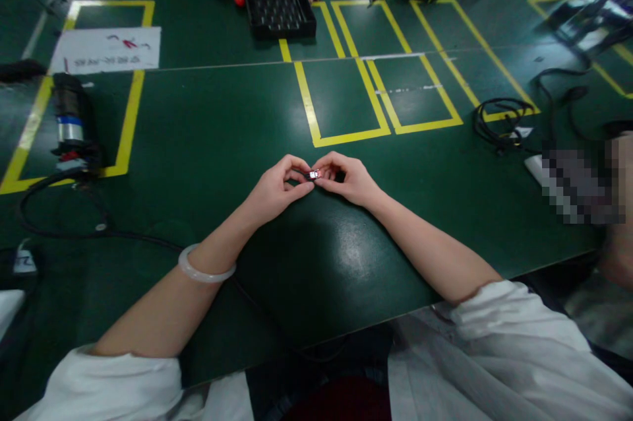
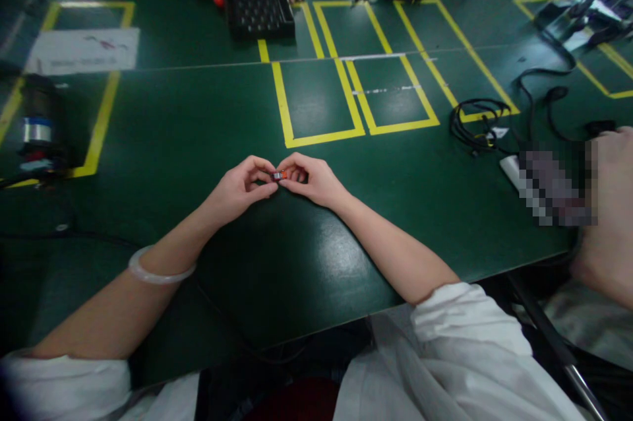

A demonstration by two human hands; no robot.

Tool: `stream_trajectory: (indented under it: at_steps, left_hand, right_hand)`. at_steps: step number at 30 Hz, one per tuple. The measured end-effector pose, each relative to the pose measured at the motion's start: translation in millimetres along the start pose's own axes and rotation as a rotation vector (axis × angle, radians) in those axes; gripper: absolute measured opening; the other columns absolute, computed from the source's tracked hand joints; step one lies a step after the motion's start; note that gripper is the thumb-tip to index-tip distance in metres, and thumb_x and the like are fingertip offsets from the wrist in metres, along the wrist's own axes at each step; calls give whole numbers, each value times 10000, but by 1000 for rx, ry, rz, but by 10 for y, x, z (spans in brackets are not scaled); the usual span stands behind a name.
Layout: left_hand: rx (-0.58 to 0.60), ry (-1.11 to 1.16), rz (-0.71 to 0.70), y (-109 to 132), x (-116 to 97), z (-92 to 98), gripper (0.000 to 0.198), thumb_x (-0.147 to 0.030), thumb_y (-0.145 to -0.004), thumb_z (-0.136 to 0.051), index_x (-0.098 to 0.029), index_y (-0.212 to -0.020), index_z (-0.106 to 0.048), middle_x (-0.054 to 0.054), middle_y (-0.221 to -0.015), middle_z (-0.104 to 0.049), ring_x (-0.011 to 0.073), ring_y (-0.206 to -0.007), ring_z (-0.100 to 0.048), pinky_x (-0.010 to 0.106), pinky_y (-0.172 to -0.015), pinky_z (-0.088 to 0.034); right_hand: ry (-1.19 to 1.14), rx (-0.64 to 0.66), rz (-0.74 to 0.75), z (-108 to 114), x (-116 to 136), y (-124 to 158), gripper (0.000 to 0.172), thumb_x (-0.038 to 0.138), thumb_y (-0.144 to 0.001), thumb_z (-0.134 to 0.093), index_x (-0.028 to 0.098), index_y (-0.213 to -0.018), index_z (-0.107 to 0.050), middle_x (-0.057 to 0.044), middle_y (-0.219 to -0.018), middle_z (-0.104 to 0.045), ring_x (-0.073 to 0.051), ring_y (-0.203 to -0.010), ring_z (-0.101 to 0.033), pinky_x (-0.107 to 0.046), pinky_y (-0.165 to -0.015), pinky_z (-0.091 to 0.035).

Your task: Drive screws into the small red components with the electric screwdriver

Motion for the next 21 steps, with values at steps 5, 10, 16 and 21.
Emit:
stream_trajectory:
  at_steps: [5,10,16,21]
  left_hand:
    - [-16,-13,-34,11,14,-9,344,-360,-821,-760,-153,-1039,-593,73,-1017,-650,164,-886,-664,200,-616,-524]
    - [-17,-1,-17,9,16,-13,331,-371,-833,-748,-154,-1033,-599,67,-984,-654,163,-843,-656,222,-618,-560]
    - [-27,-1,-21,14,8,-21,338,-385,-842,-744,-154,-1041,-599,68,-1000,-656,168,-874,-660,236,-652,-590]
    - [-60,9,-7,15,-15,-28,368,-378,-811,-770,-151,-1044,-600,75,-1007,-651,182,-900,-660,230,-629,-580]
  right_hand:
    - [14,12,-10,-2,-8,1,196,299,-878,-720,184,-1029,-672,2,-841,-697,-120,-720,-609,-254,-657,-484]
    - [28,25,-2,2,-12,-2,204,283,-880,-704,183,-1053,-663,-5,-874,-705,-122,-741,-619,-257,-675,-488]
    - [15,19,3,4,2,-2,205,314,-898,-703,182,-1050,-665,-7,-880,-699,-124,-753,-619,-256,-681,-484]
    - [13,19,-6,5,8,2,196,328,-912,-690,185,-1044,-668,-10,-881,-693,-127,-751,-616,-263,-688,-488]
Point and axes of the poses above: each hand's wrist, its own y-axis away from the middle knuckle, its own z-axis out of the back of the hand, x = y × z, the point moved 1 cm from there along -y, towards the middle knuckle
